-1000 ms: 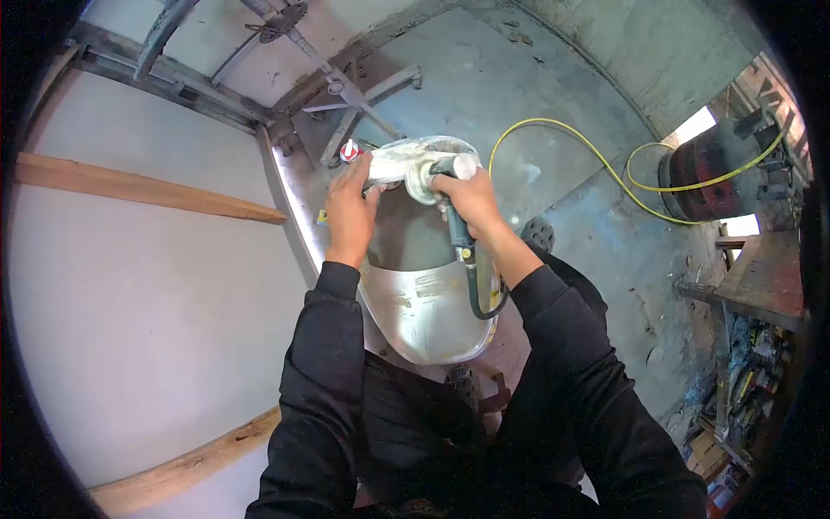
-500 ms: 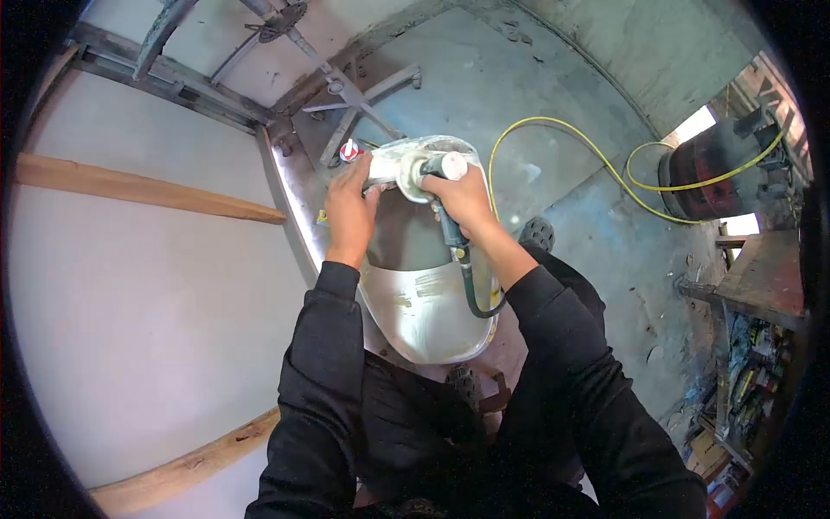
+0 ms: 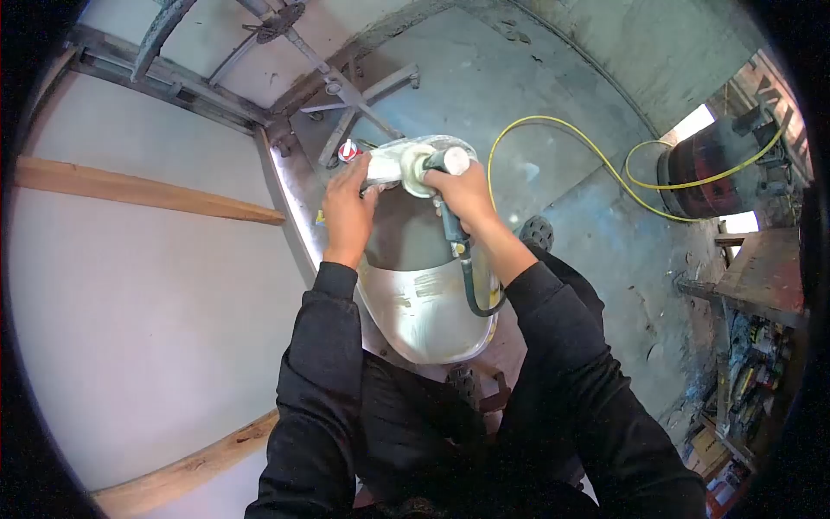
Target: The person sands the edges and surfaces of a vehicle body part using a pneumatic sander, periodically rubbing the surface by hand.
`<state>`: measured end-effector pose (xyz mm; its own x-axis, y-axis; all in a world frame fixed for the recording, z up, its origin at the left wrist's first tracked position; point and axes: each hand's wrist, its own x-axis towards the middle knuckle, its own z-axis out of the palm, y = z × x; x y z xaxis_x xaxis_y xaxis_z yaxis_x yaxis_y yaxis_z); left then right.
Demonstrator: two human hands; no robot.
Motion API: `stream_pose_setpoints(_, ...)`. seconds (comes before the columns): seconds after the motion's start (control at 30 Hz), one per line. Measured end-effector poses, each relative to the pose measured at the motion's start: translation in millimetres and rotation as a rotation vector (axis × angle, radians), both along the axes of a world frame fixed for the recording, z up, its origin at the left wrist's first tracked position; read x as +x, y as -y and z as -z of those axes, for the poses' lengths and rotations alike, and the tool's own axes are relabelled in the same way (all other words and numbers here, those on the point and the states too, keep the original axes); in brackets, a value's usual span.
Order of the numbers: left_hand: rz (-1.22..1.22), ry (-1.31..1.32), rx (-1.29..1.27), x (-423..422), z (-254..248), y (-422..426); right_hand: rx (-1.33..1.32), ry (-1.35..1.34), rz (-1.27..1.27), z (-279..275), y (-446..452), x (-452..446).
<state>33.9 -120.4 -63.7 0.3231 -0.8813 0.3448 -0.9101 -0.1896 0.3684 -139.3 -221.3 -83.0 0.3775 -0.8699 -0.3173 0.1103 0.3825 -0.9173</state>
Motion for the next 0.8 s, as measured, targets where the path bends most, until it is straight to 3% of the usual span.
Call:
stream_pose_setpoints(0.2, -0.004, 0.023, -0.014, 1.0, 2.3, -1.5, 0.147, 0.031, -0.008, 2.1, 6.8, -10.3)
stream_pose_setpoints(0.3, -0.006, 0.008, -0.002, -1.8, -0.2, -0.3, 0.039, 0.062, -0.022, 2.5, -1.6, -0.6)
stream_pose_setpoints(0.57, -0.016, 0.026, 0.009, 3.9, 1.3, -3.6, 0.141, 0.033, 0.018, 12.8, 7.6, -6.9)
stream_pose_setpoints(0.8, 0.010, 0.013, -0.005, 2.8, 1.1, -0.9, 0.064, 0.053, -0.039, -4.7, 0.9, 1.4)
